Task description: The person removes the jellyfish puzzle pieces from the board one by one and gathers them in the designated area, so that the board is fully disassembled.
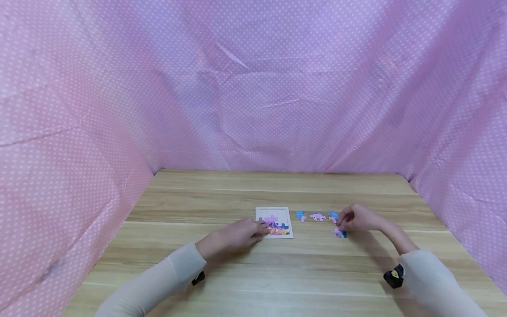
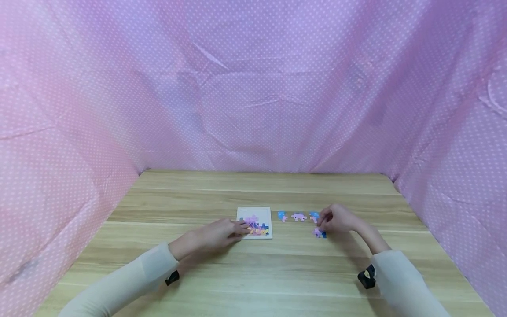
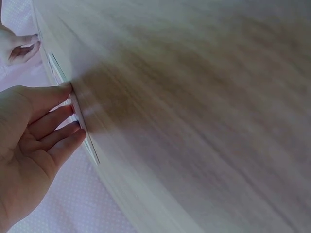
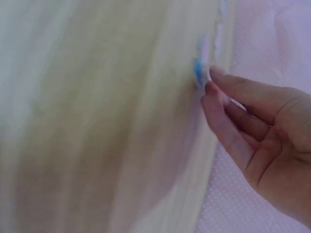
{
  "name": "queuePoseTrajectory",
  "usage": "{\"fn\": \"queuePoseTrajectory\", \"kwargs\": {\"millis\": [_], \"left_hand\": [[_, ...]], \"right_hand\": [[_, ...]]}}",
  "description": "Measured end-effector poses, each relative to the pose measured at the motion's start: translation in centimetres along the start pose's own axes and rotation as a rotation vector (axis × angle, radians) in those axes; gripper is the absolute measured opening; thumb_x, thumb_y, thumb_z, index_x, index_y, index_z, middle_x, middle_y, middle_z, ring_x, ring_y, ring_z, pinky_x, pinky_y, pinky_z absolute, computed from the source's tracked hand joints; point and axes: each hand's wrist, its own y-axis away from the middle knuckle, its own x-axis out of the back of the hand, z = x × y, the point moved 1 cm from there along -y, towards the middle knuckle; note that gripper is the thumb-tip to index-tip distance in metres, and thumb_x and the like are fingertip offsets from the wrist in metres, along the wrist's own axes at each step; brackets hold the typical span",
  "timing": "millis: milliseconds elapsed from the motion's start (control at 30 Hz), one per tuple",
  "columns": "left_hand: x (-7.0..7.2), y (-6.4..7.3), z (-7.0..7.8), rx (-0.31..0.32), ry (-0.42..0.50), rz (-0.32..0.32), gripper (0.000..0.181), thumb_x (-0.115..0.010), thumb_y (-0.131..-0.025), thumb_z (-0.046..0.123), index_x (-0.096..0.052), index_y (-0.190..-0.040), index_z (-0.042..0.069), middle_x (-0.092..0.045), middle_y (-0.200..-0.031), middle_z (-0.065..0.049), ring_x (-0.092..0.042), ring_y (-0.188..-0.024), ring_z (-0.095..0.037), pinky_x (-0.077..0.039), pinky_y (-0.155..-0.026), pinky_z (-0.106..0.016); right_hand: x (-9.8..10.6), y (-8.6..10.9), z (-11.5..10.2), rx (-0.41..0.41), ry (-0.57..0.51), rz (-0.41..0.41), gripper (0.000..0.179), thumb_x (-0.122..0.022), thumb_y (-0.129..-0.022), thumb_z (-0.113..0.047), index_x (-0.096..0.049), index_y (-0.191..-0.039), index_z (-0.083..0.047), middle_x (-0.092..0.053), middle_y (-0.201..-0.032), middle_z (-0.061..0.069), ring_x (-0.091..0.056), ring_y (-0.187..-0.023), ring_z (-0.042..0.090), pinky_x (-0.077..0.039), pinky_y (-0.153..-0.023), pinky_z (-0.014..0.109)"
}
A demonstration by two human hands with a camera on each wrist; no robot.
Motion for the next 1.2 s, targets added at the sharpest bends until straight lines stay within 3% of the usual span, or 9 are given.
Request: {"fn": "queuePoseTrajectory", "kwargs": {"millis": [233, 633, 833, 1000, 1067, 1200], "left_hand": [[-0.1, 0.2, -0.1, -0.093, 0.009, 0.040, 0.033, -0.054, -0.105, 0.010, -0.062, -0.137, 0.008, -0.057, -0.140, -0.010, -0.053, -0.131, -0.020, -0.042, -0.107, -0.032], [0.2, 0.4, 0.1, -0.104, 0.016, 0.030, 0.033, -0.053, -0.105, 0.010, -0.063, -0.136, 0.007, -0.059, -0.138, -0.010, -0.054, -0.130, -0.019, -0.041, -0.108, -0.030], [0.4, 0.4, -0.1, -0.142, 0.011, 0.060, 0.031, -0.057, -0.103, 0.007, -0.065, -0.133, 0.004, -0.060, -0.135, -0.014, -0.055, -0.128, -0.024, -0.043, -0.106, -0.034], [0.5, 0.5, -0.2, -0.150, 0.006, 0.061, 0.031, -0.058, -0.102, 0.006, -0.066, -0.132, 0.005, -0.060, -0.135, -0.014, -0.057, -0.126, -0.023, -0.046, -0.104, -0.032], [0.4, 0.4, -0.2, -0.154, 0.005, 0.059, 0.031, -0.057, -0.103, 0.007, -0.066, -0.132, 0.005, -0.061, -0.135, -0.013, -0.058, -0.125, -0.021, -0.046, -0.103, -0.032], [0.2, 0.3, -0.3, -0.160, -0.033, 0.060, 0.031, -0.057, -0.103, 0.009, -0.066, -0.132, 0.006, -0.062, -0.135, -0.009, -0.059, -0.122, -0.015, -0.047, -0.101, -0.028]], "right_hand": [[0.2, -1.5, -0.9, -0.048, -0.056, 0.037, 0.009, -0.074, -0.087, 0.000, -0.072, -0.094, 0.006, -0.072, -0.084, 0.005, -0.060, -0.074, 0.004, -0.051, -0.066, 0.020], [-2.0, -6.0, -4.0, -0.043, -0.110, -0.010, 0.019, -0.070, -0.093, -0.007, -0.071, -0.107, 0.006, -0.073, -0.091, 0.011, -0.063, -0.076, 0.014, -0.051, -0.065, 0.024], [-3.6, -8.1, -5.5, -0.005, -0.151, -0.067, 0.020, -0.069, -0.094, -0.007, -0.071, -0.107, 0.007, -0.073, -0.096, 0.015, -0.065, -0.079, 0.020, -0.051, -0.065, 0.024], [-4.7, -9.4, -6.5, 0.005, -0.188, -0.089, 0.020, -0.067, -0.095, -0.006, -0.070, -0.108, 0.010, -0.074, -0.092, 0.017, -0.069, -0.081, 0.028, -0.058, -0.070, 0.035], [-5.1, -9.9, -6.8, -0.005, -0.202, -0.095, 0.020, -0.067, -0.095, -0.006, -0.070, -0.107, 0.010, -0.074, -0.089, 0.016, -0.069, -0.077, 0.029, -0.058, -0.065, 0.037], [-5.8, -10.7, -7.1, -0.013, -0.157, -0.090, 0.020, -0.067, -0.095, -0.007, -0.071, -0.109, 0.007, -0.074, -0.090, 0.011, -0.060, -0.061, 0.021, -0.049, -0.051, 0.027]]}}
